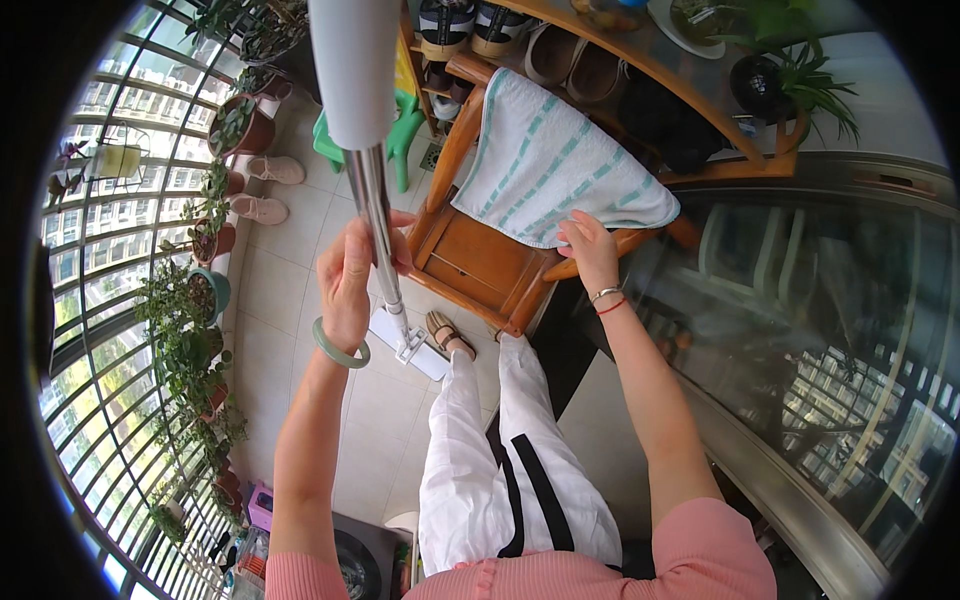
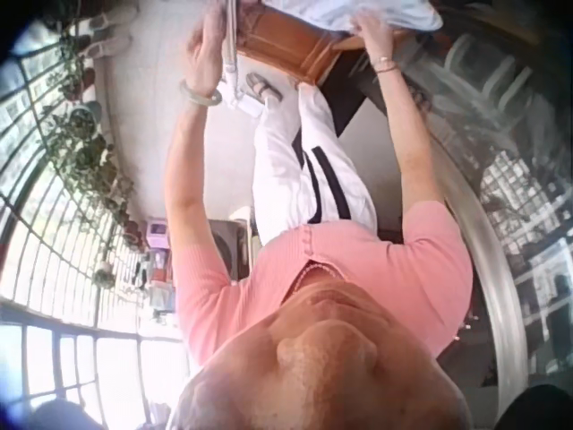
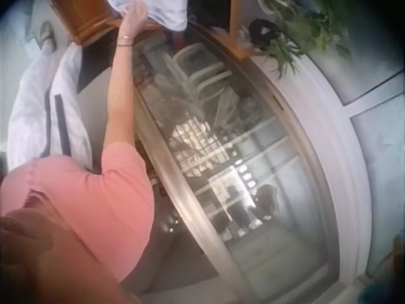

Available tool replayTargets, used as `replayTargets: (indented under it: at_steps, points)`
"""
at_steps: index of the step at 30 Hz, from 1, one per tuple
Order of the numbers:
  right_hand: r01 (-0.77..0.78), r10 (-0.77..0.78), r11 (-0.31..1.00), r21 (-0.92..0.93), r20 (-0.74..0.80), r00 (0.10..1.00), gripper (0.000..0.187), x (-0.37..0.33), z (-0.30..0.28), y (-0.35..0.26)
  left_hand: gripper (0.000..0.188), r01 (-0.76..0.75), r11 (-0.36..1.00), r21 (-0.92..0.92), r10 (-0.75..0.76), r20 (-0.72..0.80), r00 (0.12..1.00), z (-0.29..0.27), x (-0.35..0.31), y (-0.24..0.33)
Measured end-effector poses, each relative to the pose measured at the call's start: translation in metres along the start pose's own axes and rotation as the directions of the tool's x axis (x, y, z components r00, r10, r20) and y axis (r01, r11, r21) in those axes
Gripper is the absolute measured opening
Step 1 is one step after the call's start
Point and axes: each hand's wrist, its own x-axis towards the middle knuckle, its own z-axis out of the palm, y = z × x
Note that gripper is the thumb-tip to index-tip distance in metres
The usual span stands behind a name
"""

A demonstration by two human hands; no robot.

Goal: The person mops tiled floors in a living room, bathroom, and balcony using a flat mop. They move an orange stool to clean underneath it, rinse the mop head in a bucket, and pick up a small piece of trash from the floor.

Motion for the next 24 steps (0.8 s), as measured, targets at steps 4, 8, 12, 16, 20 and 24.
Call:
replayTargets:
  at_steps: [4, 8, 12, 16, 20, 24]
  points:
    - [-0.013, 0.054, 0.962, 0.272, -0.144, 0.988, 0.047, -0.008, -0.004, 0.001, 0.063, 0.017, 1.000, -0.026, -0.009, 0.259, 0.966, 0.011, 0.003, -0.011]
    - [-0.016, 0.129, 0.899, 0.437, -0.232, 0.964, 0.041, -0.007, -0.022, 0.012, 0.050, -0.073, 0.997, -0.035, 0.081, 0.376, 0.923, 0.050, 0.005, -0.017]
    - [-0.100, 0.234, 0.852, 0.514, -0.203, 0.951, 0.034, 0.004, -0.048, 0.039, 0.043, 0.171, 0.985, -0.012, -0.140, 0.520, 0.842, 0.088, 0.012, -0.018]
    - [-0.214, 0.329, 0.760, 0.613, -0.080, 0.941, 0.045, 0.002, -0.046, 0.036, 0.044, 0.082, 0.996, 0.040, -0.091, 0.504, 0.859, 0.122, 0.023, -0.030]
    - [-0.282, 0.381, 0.723, 0.631, -0.023, 0.924, 0.042, 0.012, -0.026, 0.043, 0.048, 0.073, 0.994, 0.085, -0.109, 0.581, 0.806, 0.147, 0.037, -0.061]
    - [-0.272, 0.256, 0.886, 0.377, 0.092, 0.962, 0.032, -0.009, -0.026, 0.016, 0.046, 0.257, 0.966, 0.011, -0.223, 0.532, 0.817, 0.160, 0.061, -0.078]
